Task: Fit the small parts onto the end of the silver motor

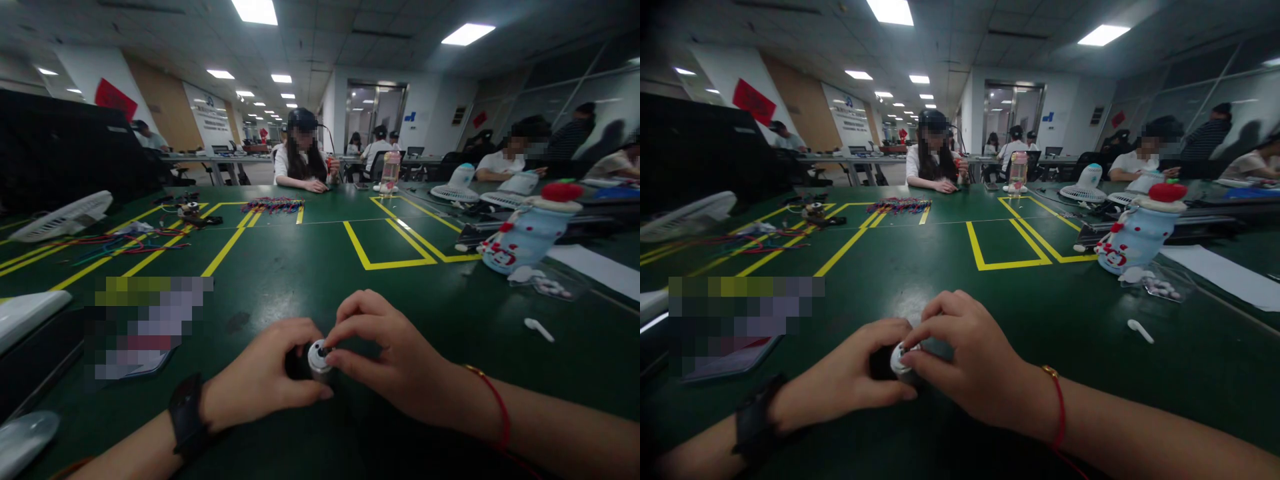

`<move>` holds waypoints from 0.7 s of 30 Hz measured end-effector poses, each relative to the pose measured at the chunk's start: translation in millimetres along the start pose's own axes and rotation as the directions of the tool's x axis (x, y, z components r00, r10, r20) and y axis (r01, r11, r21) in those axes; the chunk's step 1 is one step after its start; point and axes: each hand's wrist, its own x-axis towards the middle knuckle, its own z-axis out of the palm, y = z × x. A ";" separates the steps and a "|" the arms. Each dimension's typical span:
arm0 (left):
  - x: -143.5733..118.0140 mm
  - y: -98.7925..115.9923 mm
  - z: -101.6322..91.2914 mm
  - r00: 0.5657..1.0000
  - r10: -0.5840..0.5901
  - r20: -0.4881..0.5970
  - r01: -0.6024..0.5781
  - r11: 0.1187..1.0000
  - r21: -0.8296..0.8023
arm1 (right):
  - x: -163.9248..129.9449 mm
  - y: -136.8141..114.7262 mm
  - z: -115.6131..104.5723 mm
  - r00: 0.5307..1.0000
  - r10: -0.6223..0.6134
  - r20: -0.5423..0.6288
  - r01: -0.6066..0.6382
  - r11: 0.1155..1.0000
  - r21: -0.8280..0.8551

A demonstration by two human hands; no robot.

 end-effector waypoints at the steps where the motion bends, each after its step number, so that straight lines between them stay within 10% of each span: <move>1: 0.3 1.1 0.8 1.000 0.002 -0.005 -0.002 1.000 0.002 | 0.0 -1.6 0.8 1.000 -0.007 0.001 0.007 1.000 -0.020; 17: 1.9 5.8 3.3 1.000 0.016 -0.008 -0.016 1.000 -0.003 | -1.6 -0.3 -3.3 0.994 0.093 0.057 -0.099 0.990 0.100; 21: 0.0 5.1 -2.0 1.000 0.007 0.027 -0.006 1.000 -0.012 | -5.2 31.1 -13.2 0.954 0.300 -0.019 -0.281 0.912 0.299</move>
